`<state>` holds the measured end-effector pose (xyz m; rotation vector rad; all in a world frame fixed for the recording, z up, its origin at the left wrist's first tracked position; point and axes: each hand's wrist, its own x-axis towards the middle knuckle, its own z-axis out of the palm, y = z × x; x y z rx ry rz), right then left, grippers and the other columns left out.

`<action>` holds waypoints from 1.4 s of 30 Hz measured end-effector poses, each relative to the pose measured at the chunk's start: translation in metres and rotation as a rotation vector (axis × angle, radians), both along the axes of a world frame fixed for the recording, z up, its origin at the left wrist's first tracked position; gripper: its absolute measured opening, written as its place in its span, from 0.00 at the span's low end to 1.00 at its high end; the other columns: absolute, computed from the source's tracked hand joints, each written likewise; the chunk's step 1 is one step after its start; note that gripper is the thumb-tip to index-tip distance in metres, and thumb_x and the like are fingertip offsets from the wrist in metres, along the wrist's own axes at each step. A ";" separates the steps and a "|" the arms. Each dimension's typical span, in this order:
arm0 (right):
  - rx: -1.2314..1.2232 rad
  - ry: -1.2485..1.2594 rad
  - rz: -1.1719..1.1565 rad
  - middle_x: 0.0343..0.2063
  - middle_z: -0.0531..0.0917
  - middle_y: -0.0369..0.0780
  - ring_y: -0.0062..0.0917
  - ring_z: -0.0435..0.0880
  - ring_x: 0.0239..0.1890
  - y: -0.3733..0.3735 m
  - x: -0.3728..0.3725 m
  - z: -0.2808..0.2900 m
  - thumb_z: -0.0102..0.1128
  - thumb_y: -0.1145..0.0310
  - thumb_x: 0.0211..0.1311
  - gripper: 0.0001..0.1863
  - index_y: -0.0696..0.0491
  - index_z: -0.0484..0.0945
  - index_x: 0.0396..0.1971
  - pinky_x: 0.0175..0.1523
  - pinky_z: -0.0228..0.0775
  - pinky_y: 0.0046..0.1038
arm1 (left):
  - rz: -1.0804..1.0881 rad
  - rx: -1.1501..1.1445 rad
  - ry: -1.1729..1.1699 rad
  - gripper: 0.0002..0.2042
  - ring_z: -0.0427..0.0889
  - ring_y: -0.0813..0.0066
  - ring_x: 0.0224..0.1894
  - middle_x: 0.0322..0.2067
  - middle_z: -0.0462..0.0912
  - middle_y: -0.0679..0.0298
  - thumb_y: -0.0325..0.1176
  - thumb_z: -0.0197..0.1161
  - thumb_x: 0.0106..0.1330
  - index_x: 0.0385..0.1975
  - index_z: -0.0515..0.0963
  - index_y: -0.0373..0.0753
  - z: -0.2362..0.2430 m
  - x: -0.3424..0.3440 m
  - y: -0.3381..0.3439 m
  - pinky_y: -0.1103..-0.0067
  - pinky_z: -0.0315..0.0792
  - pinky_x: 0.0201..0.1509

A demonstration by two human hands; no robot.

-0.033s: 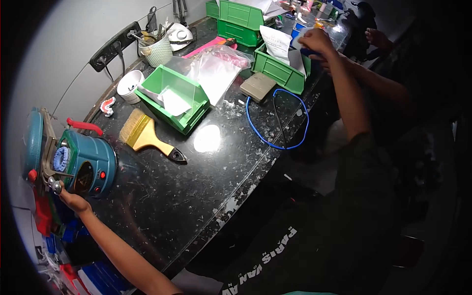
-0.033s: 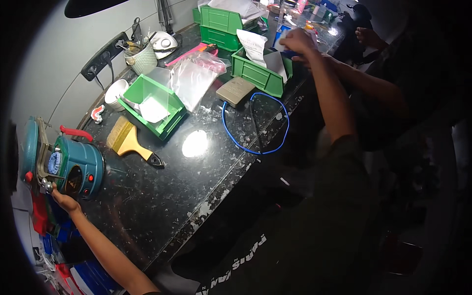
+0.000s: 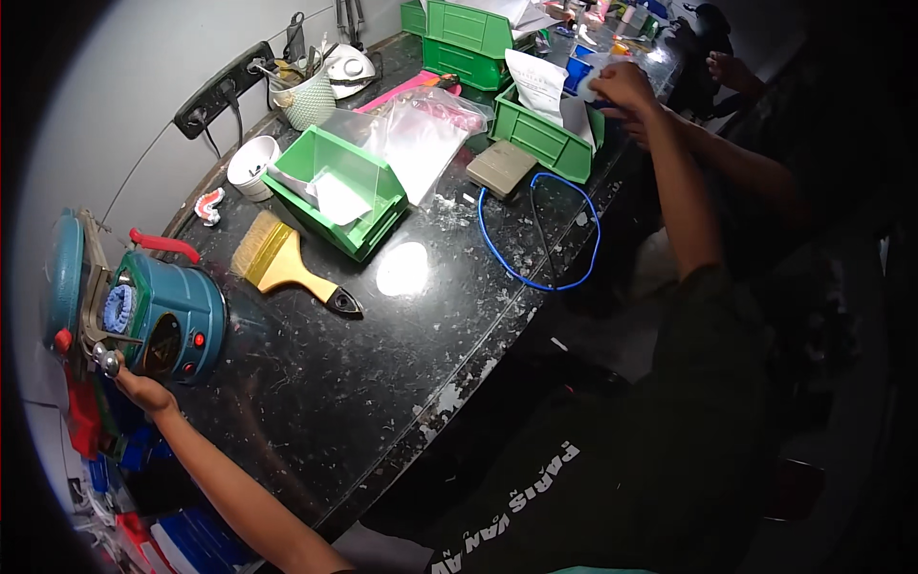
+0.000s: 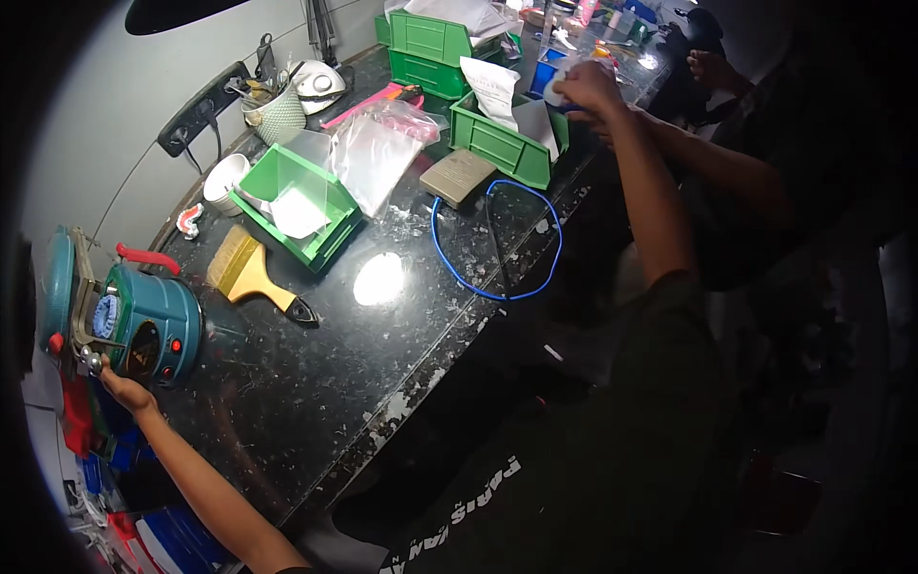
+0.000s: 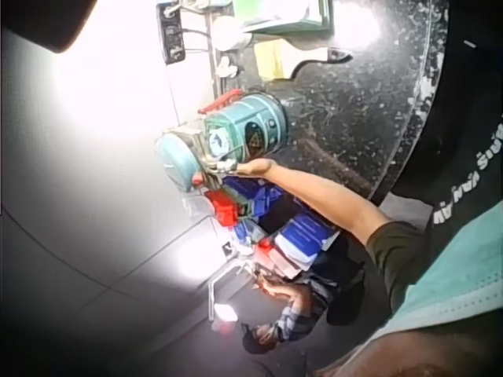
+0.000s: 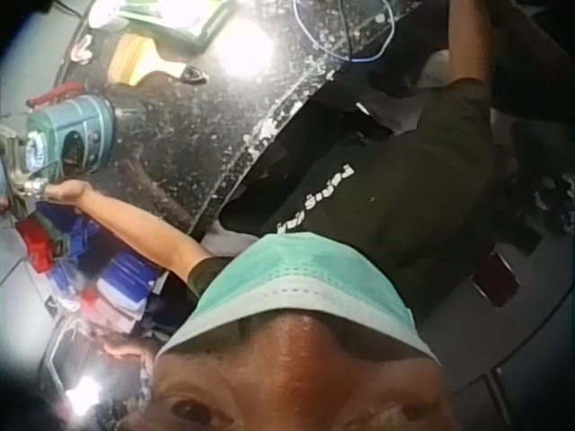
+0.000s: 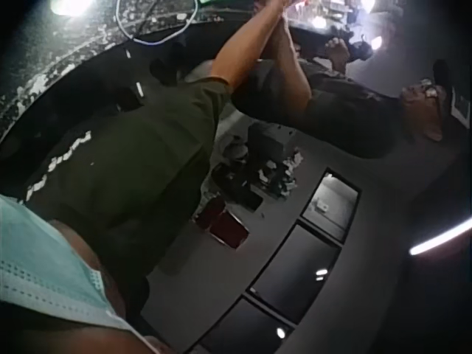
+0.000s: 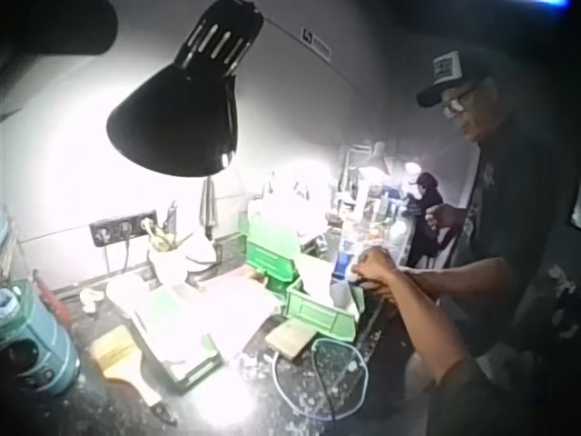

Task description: The person operates a dental pindex machine to drill holes in a dental model, using their hands to position the model and activate the machine's drilling mechanism.

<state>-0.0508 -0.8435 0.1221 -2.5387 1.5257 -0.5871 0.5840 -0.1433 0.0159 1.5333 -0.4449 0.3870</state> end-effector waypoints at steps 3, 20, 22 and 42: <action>0.132 -0.009 -0.106 0.24 0.90 0.39 0.25 0.89 0.27 0.014 -0.017 -0.008 0.76 0.57 0.54 0.16 0.56 0.87 0.26 0.35 0.81 0.32 | -0.017 -0.020 0.038 0.23 0.75 0.65 0.65 0.64 0.73 0.57 0.43 0.45 0.82 0.64 0.75 0.32 -0.001 0.005 0.006 0.67 0.72 0.70; 0.032 0.349 -0.279 0.32 0.92 0.44 0.33 0.93 0.36 0.039 -0.012 0.000 0.82 0.58 0.47 0.19 0.53 0.91 0.37 0.45 0.84 0.32 | -0.017 0.026 -0.081 0.21 0.77 0.67 0.60 0.59 0.76 0.57 0.41 0.48 0.81 0.59 0.77 0.29 0.009 -0.005 0.000 0.69 0.74 0.66; -0.193 0.296 -0.201 0.34 0.92 0.45 0.34 0.93 0.37 0.062 -0.022 0.016 0.81 0.58 0.51 0.18 0.52 0.91 0.39 0.47 0.84 0.31 | -0.033 0.020 -0.076 0.21 0.76 0.67 0.60 0.59 0.76 0.57 0.40 0.47 0.81 0.59 0.77 0.29 0.010 -0.013 -0.007 0.69 0.74 0.67; 0.079 -0.591 1.118 0.24 0.87 0.37 0.19 0.84 0.21 0.442 0.233 -0.003 0.74 0.81 0.57 0.04 0.56 0.87 0.30 0.23 0.71 0.22 | 0.034 0.050 -0.455 0.19 0.76 0.54 0.60 0.55 0.81 0.49 0.36 0.60 0.67 0.55 0.85 0.36 0.051 -0.071 -0.051 0.65 0.68 0.68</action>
